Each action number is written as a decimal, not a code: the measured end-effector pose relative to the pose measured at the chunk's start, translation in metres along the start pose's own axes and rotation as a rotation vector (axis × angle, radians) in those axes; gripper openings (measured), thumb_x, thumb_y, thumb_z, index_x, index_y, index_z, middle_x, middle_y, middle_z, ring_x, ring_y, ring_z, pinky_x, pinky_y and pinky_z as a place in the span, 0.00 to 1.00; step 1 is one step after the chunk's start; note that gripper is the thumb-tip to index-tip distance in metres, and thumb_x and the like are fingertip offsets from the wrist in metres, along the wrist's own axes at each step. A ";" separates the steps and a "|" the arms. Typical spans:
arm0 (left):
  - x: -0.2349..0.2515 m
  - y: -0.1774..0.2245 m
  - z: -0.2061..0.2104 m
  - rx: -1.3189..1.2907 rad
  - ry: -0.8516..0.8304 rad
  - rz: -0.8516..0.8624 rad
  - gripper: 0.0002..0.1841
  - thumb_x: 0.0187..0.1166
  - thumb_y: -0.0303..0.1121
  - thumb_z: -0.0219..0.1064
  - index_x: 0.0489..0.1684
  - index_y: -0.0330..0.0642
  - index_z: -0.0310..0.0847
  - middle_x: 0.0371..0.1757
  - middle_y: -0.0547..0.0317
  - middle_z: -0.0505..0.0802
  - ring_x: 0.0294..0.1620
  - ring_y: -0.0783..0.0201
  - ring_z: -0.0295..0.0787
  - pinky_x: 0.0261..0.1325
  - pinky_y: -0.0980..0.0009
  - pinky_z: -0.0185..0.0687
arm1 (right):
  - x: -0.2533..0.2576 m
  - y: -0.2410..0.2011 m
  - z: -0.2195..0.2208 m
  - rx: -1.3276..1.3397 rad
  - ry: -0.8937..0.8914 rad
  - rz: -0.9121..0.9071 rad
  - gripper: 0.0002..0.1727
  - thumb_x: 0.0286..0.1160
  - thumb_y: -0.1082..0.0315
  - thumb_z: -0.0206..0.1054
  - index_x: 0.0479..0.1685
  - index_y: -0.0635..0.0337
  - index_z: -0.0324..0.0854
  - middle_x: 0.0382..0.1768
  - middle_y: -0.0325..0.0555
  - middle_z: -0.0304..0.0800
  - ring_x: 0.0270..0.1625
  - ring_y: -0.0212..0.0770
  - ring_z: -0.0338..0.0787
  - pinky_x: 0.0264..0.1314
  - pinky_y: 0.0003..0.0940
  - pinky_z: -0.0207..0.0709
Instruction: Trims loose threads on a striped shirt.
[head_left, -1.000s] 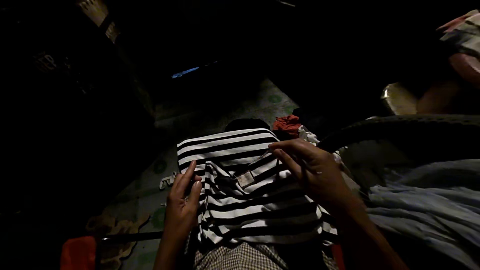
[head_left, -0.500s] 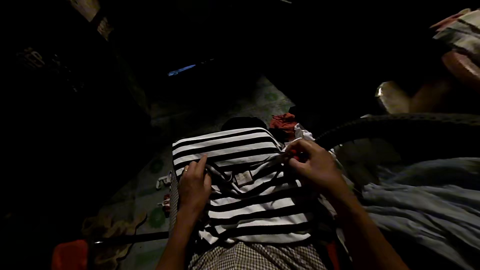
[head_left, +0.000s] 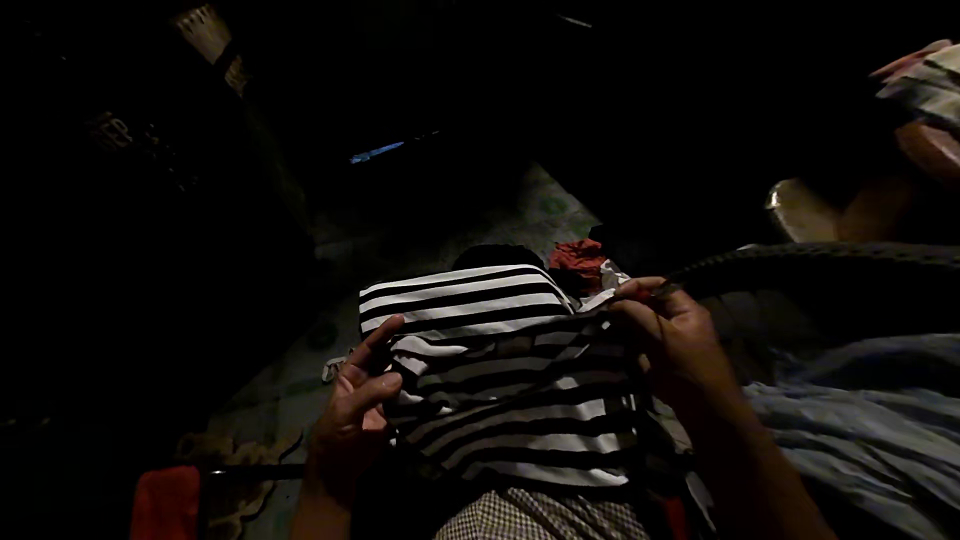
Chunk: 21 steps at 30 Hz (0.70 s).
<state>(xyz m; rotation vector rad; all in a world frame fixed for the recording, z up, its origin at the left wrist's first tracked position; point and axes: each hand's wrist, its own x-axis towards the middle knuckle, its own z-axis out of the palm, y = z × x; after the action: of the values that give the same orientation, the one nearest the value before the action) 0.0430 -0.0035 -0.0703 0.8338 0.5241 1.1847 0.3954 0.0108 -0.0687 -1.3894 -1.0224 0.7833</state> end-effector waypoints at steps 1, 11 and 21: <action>-0.001 0.001 0.001 0.004 -0.043 0.020 0.34 0.70 0.29 0.74 0.82 0.46 0.74 0.70 0.45 0.87 0.63 0.57 0.89 0.65 0.59 0.87 | -0.003 -0.008 -0.001 -0.011 -0.002 -0.014 0.09 0.72 0.73 0.67 0.48 0.52 0.81 0.34 0.33 0.85 0.29 0.25 0.82 0.30 0.21 0.79; -0.010 0.006 0.013 0.139 0.011 0.093 0.37 0.65 0.24 0.77 0.82 0.49 0.75 0.70 0.44 0.87 0.58 0.57 0.91 0.61 0.61 0.89 | -0.009 -0.019 -0.016 -0.724 0.164 -0.375 0.16 0.65 0.78 0.73 0.54 0.68 0.82 0.57 0.72 0.76 0.51 0.67 0.83 0.48 0.65 0.79; -0.007 -0.015 0.000 0.404 0.269 0.031 0.32 0.74 0.19 0.61 0.83 0.48 0.75 0.79 0.53 0.82 0.62 0.57 0.89 0.59 0.61 0.89 | -0.011 -0.015 -0.030 -0.665 -0.184 -0.189 0.19 0.63 0.77 0.74 0.55 0.56 0.85 0.44 0.51 0.85 0.36 0.48 0.84 0.35 0.53 0.79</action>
<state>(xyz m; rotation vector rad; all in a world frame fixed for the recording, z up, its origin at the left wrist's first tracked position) 0.0497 -0.0121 -0.0824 1.0316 0.9975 1.2460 0.4168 -0.0126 -0.0522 -1.7582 -1.6287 0.4444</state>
